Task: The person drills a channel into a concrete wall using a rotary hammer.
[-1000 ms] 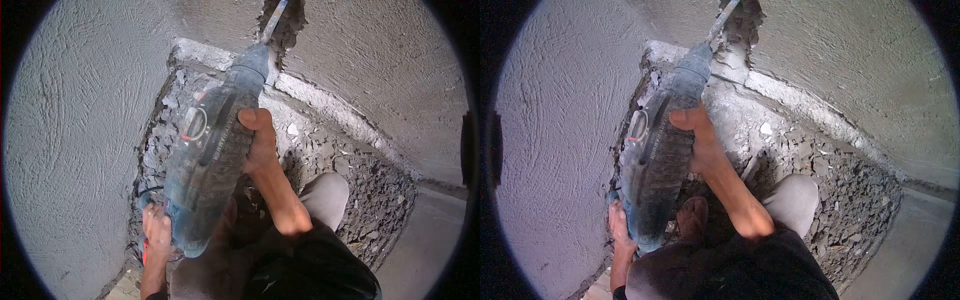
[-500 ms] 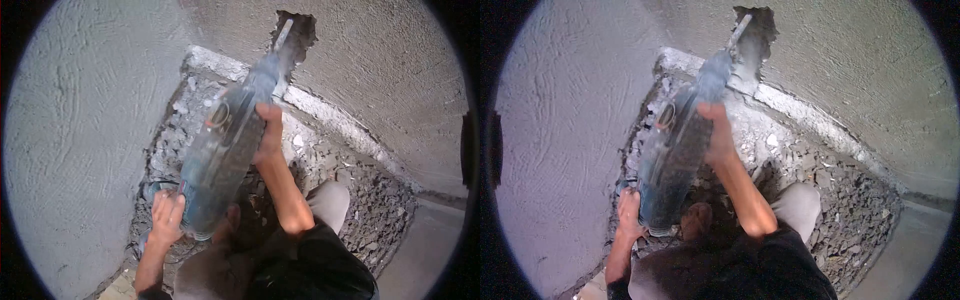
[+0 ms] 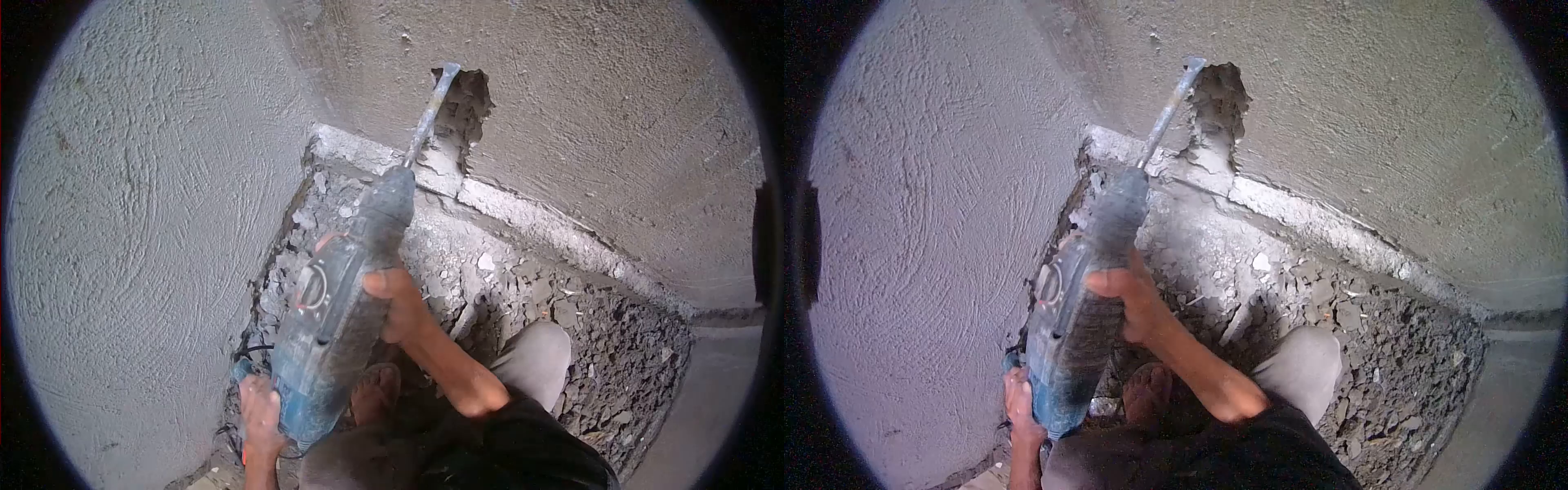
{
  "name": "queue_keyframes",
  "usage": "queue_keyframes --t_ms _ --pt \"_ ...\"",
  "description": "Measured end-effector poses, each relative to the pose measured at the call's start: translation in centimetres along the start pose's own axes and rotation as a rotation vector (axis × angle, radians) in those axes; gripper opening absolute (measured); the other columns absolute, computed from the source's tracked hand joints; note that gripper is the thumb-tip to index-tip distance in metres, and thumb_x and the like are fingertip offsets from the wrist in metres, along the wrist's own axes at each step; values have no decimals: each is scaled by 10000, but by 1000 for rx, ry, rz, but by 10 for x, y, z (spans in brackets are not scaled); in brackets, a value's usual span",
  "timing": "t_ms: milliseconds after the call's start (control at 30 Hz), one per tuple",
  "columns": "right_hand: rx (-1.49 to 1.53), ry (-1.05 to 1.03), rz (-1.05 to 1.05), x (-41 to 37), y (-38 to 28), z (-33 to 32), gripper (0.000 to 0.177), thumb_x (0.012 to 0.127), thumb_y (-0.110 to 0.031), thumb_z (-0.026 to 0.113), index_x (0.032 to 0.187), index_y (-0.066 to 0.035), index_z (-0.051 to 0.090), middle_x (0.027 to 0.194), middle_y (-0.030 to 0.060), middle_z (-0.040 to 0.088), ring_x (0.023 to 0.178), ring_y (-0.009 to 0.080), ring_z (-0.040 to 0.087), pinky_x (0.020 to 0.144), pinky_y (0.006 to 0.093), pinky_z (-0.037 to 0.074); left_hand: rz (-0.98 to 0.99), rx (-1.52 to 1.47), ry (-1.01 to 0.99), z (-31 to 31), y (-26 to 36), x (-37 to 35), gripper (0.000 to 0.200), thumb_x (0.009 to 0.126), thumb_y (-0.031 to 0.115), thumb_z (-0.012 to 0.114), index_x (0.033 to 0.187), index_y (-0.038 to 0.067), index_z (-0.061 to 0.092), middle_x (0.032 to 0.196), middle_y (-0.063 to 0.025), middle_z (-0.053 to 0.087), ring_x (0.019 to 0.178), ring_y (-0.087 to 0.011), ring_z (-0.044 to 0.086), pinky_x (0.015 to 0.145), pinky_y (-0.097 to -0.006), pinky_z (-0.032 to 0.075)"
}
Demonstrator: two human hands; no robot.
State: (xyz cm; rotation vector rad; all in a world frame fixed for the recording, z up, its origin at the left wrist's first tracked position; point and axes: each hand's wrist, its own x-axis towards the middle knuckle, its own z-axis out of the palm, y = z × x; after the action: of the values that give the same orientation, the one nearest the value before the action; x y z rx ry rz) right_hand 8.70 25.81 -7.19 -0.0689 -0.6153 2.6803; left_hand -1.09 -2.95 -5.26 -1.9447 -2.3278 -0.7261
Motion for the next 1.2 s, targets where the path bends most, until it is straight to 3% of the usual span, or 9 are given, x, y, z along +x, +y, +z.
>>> queue_keyframes --t_ms 167,300,367,400,433,500,600,967,1200 --pt "37 10 -62 9 -12 -8 728 749 -377 718 1301 36 483 1081 161 647 957 266 676 877 405 561 147 -11 107 14 -1 16 678 773 134 713 1365 43 394 1019 -248 583 867 -410 569 745 -569 437" --pt "86 -5 -128 20 -10 -2 717 766 -395 699 1296 40 486 1071 166 648 947 272 679 862 409 569 139 34 41 -13 4 29 587 867 84 654 1393 10 402 1071 -256 594 857 -405 569 798 -537 461" --pt "97 -106 -150 28 -10 6 693 779 -401 679 1284 37 495 1066 168 650 936 273 681 846 412 574 -155 23 -27 -33 3 27 543 858 105 675 1344 -9 462 1015 -228 587 836 -369 560 799 -499 462" --pt "95 -109 -153 27 -13 13 693 779 -401 679 1284 37 495 1066 168 650 936 273 681 846 412 574 -25 -19 89 -40 3 40 550 821 123 709 1309 -23 500 954 -192 574 836 -343 550 796 -470 457" --pt "130 -95 -162 28 -18 23 686 783 -409 670 1274 39 499 1060 170 651 930 272 681 844 407 574 -21 -10 98 -50 7 50 550 821 123 709 1309 -23 500 954 -192 574 836 -343 550 796 -470 457" --pt "168 -105 -172 33 -22 37 678 787 -416 662 1264 40 503 1054 171 652 924 271 682 842 403 574 104 144 98 -71 15 63 628 675 90 775 1239 -42 532 869 -182 595 757 -356 567 679 -489 430" --pt "165 -46 -218 27 -25 53 678 770 -432 663 1233 41 517 1031 180 655 923 271 680 839 409 573 75 134 4 -90 24 65 657 665 74 773 1263 -36 523 853 -169 596 730 -355 559 677 -486 428" --pt "184 15 -128 29 -29 40 644 746 -406 673 1197 37 553 1027 189 661 900 299 685 838 457 576 92 128 55 -75 22 63 752 614 96 803 1299 -30 519 800 -139 539 702 -332 510 710 -469 418" --pt "165 60 -161 32 -38 63 659 734 -420 671 1182 51 561 1001 190 664 898 316 683 855 481 566 60 123 57 -96 33 79 725 609 88 793 1284 -34 558 772 -120 533 697 -320 514 721 -457 426"
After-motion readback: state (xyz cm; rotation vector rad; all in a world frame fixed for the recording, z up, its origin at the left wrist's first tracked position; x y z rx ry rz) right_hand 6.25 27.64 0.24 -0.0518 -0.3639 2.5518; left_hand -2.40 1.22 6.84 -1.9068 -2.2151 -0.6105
